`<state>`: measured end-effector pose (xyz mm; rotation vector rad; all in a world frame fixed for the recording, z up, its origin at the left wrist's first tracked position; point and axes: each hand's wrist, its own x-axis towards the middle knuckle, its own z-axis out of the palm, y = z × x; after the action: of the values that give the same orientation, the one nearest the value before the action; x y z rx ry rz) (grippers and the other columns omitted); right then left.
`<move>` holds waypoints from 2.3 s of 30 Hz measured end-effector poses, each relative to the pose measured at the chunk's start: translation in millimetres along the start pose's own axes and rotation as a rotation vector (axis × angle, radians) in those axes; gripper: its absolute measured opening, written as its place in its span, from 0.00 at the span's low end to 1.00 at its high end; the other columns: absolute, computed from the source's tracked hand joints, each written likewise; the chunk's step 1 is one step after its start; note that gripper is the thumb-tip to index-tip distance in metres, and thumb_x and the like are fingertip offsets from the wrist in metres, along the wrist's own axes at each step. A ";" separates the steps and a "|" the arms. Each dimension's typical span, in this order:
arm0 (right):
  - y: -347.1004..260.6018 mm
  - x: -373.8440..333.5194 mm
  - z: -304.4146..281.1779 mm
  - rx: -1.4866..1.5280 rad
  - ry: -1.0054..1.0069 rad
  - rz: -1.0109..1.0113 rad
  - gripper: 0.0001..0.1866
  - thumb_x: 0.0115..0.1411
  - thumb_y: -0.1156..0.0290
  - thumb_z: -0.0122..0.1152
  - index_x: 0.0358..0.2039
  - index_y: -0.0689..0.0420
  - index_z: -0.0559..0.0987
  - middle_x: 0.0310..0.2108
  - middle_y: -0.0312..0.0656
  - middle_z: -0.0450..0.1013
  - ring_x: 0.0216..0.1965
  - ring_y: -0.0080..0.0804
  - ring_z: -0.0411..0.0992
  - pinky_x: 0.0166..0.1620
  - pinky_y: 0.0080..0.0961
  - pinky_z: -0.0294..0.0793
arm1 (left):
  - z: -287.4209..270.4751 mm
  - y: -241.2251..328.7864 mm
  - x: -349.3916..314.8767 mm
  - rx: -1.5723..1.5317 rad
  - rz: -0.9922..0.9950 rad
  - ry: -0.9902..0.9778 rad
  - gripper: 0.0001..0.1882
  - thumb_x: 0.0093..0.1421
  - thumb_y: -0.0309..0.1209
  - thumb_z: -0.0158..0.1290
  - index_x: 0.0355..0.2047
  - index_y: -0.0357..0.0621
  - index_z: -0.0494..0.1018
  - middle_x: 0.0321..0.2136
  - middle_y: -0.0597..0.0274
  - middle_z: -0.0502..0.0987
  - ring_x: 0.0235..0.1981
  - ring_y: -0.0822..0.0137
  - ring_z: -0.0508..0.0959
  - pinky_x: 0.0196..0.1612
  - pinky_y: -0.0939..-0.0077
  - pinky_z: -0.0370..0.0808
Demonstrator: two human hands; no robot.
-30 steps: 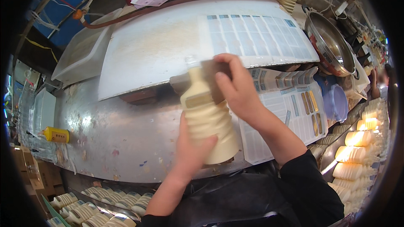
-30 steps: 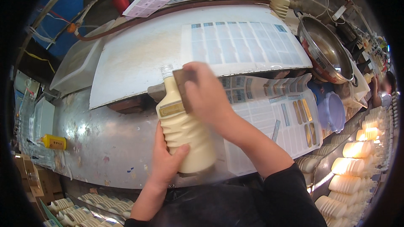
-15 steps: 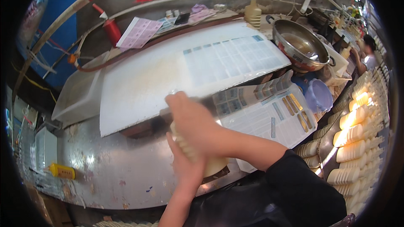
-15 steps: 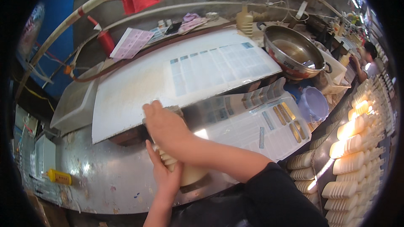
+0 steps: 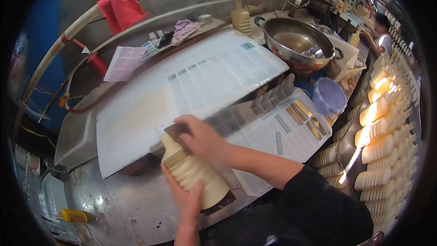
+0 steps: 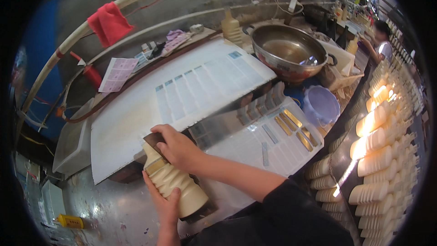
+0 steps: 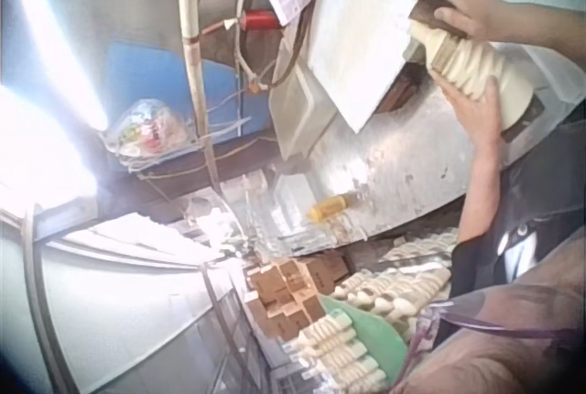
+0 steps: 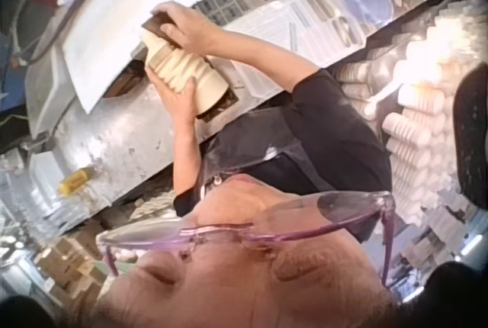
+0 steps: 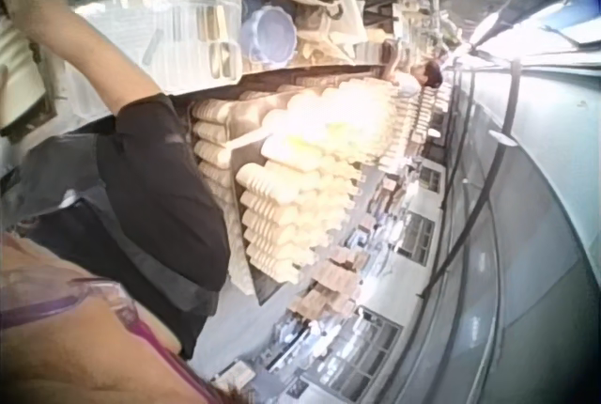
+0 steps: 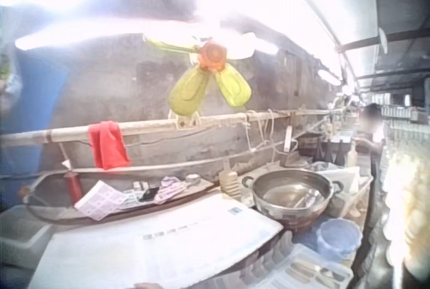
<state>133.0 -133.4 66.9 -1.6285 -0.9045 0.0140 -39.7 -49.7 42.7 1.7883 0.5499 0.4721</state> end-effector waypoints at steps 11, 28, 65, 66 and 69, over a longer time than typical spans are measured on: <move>10.8 -68.1 -51.4 -0.056 -0.002 0.276 0.15 0.63 0.72 0.61 0.50 0.56 0.79 0.50 0.48 0.76 0.49 0.48 0.75 0.54 0.37 0.75 | -1.5 -5.2 -13.0 0.153 0.099 0.107 0.51 0.56 0.31 0.57 0.75 0.38 0.42 0.68 0.41 0.57 0.65 0.48 0.64 0.69 0.56 0.60; 78.3 -126.8 -140.0 -0.924 0.088 0.396 0.14 0.60 0.67 0.56 0.42 0.63 0.78 0.40 0.58 0.78 0.37 0.58 0.78 0.43 0.49 0.79 | 76.7 200.5 -90.6 -0.577 0.970 -1.108 0.11 0.53 0.33 0.57 0.20 0.46 0.67 0.24 0.62 0.66 0.25 0.59 0.70 0.28 0.66 0.69; -12.7 -261.1 -123.4 -0.796 -0.398 -0.102 0.09 0.56 0.72 0.64 0.38 0.57 0.83 0.37 0.45 0.80 0.24 0.38 0.77 0.28 0.34 0.77 | -14.2 -58.7 -70.8 0.108 0.278 0.127 0.39 0.47 0.27 0.71 0.59 0.39 0.65 0.53 0.54 0.69 0.53 0.59 0.72 0.55 0.66 0.72; -16.7 -251.3 -118.5 -0.683 -0.383 0.037 0.09 0.56 0.72 0.67 0.39 0.58 0.86 0.30 0.42 0.81 0.27 0.33 0.80 0.29 0.29 0.78 | -15.1 -64.2 -68.3 0.179 0.357 0.139 0.39 0.48 0.25 0.71 0.60 0.40 0.65 0.54 0.55 0.68 0.52 0.61 0.72 0.54 0.68 0.73; -44.2 -201.2 -97.8 -0.277 -0.344 0.691 0.08 0.61 0.70 0.66 0.36 0.61 0.86 0.31 0.42 0.82 0.29 0.28 0.81 0.31 0.25 0.77 | -19.5 -72.5 -61.1 0.231 0.457 0.129 0.39 0.47 0.22 0.71 0.60 0.41 0.67 0.53 0.57 0.68 0.50 0.64 0.74 0.50 0.72 0.76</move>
<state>15.4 -326.9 40.4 -2.1741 -0.5661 0.6900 -109.6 -52.8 -24.2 2.1241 0.2866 0.8705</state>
